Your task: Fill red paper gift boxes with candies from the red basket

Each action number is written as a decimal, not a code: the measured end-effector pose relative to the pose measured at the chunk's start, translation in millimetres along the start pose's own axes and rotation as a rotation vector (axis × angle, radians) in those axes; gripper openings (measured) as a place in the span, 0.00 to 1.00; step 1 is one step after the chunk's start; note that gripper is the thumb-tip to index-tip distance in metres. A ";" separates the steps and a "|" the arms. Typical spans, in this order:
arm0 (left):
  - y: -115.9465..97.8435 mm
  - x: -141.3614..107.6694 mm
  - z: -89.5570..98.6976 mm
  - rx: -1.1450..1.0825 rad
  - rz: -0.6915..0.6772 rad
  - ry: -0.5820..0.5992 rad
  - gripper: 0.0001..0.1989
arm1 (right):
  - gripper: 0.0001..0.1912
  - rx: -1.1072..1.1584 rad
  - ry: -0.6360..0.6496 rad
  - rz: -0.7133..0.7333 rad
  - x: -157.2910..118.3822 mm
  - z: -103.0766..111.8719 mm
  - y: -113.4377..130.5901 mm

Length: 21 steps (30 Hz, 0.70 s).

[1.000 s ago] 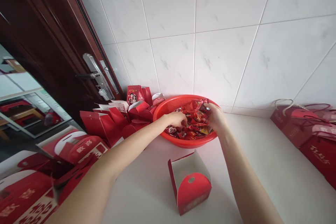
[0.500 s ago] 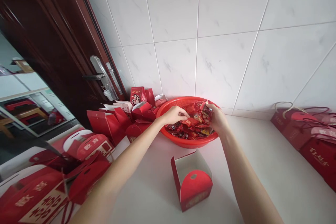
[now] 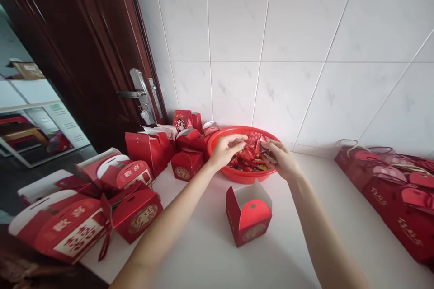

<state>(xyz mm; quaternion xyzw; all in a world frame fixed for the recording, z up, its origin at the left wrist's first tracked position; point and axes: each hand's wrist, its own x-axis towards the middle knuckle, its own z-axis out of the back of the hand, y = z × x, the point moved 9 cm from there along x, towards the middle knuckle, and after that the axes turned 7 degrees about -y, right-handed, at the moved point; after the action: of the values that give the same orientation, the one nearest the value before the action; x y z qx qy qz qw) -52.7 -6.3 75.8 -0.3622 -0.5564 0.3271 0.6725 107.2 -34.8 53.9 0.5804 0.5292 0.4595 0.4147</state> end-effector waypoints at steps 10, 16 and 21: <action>-52.3 -92.4 -25.3 0.591 -0.010 0.554 0.13 | 0.19 -0.181 0.041 0.155 -56.9 2.0 53.4; -33.2 -104.0 -29.0 0.733 0.040 0.536 0.12 | 0.17 -0.183 -0.004 0.149 -52.6 -2.7 45.8; -24.4 -102.8 -21.7 0.782 0.119 0.578 0.15 | 0.15 -0.245 -0.044 0.096 -55.5 29.1 46.6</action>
<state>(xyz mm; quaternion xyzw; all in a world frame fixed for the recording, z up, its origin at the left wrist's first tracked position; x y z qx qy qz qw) -47.6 -108.4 41.4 -0.1898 -0.1607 0.4352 0.8653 145.3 -94.3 86.9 0.5599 0.4316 0.5272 0.4715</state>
